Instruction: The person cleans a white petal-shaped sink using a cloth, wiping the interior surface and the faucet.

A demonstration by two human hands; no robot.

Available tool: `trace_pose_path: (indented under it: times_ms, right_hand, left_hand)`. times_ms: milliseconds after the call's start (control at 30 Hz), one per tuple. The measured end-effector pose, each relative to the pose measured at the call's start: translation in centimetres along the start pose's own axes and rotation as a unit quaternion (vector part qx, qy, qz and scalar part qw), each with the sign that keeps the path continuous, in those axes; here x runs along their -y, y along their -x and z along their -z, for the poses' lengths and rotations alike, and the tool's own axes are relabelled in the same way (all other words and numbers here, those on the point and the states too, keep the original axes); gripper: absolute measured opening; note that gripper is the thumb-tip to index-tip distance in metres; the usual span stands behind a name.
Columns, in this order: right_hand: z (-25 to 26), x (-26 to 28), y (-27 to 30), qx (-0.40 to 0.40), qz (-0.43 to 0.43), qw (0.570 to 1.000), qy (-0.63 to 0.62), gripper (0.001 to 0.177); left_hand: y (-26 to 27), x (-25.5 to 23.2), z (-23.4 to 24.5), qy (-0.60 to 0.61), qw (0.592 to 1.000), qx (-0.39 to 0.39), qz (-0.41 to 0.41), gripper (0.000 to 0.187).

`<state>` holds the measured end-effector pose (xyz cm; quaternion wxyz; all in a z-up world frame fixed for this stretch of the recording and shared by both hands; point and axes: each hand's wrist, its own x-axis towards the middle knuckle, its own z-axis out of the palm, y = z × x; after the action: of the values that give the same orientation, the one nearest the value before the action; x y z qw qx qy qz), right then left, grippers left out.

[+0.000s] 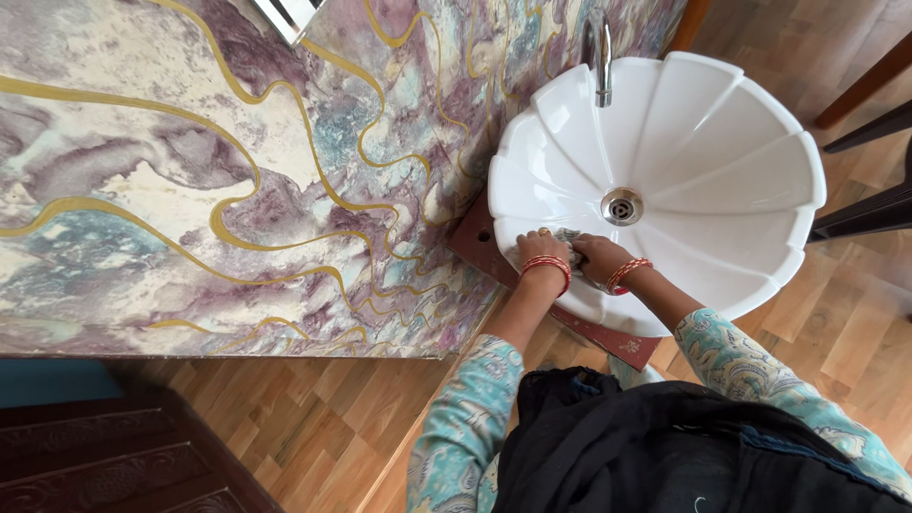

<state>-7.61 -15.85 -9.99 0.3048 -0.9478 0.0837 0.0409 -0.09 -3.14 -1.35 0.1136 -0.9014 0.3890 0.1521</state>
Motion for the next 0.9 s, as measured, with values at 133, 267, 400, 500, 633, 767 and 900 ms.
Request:
trace_pose_path:
  times_ms: [133,267,400,500,633,767,900]
  right_hand:
    - [1.3,-0.2,0.6,-0.023,-0.027,0.998,0.042,0.033]
    - [0.6,0.9,0.1,-0.017,-0.057,0.997,0.046,0.035]
    - [-1.0,2.9,-3.7,-0.046,-0.003,0.997,-0.055,0.024]
    - [-2.4,4.7,-6.0,-0.102,0.070,0.982,-0.143,0.026]
    - [-1.1,2.2,-6.9,-0.080,0.138,0.979,-0.124,0.038]
    - [1.0,-2.5,-5.9,0.001,0.102,0.994,-0.044,0.041]
    - [4.2,-6.9,-5.5,0.056,0.068,0.994,0.059,0.041]
  left_hand:
    - [-0.8,-1.1,0.5,0.007,1.000,0.025,-0.005,0.029]
    - [0.9,-0.1,1.2,0.001,1.000,0.015,0.003,0.025]
    - [2.0,3.4,2.8,-0.028,0.997,-0.055,0.042,0.026]
    - [2.4,7.2,3.1,0.004,0.987,-0.131,0.089,0.026]
    - [1.2,5.9,1.5,0.003,0.984,-0.154,0.086,0.025]
    - [-3.1,-1.2,-1.0,-0.012,0.992,-0.030,0.124,0.026]
    - [-8.1,-6.3,-0.7,0.049,0.979,0.090,0.176,0.025]
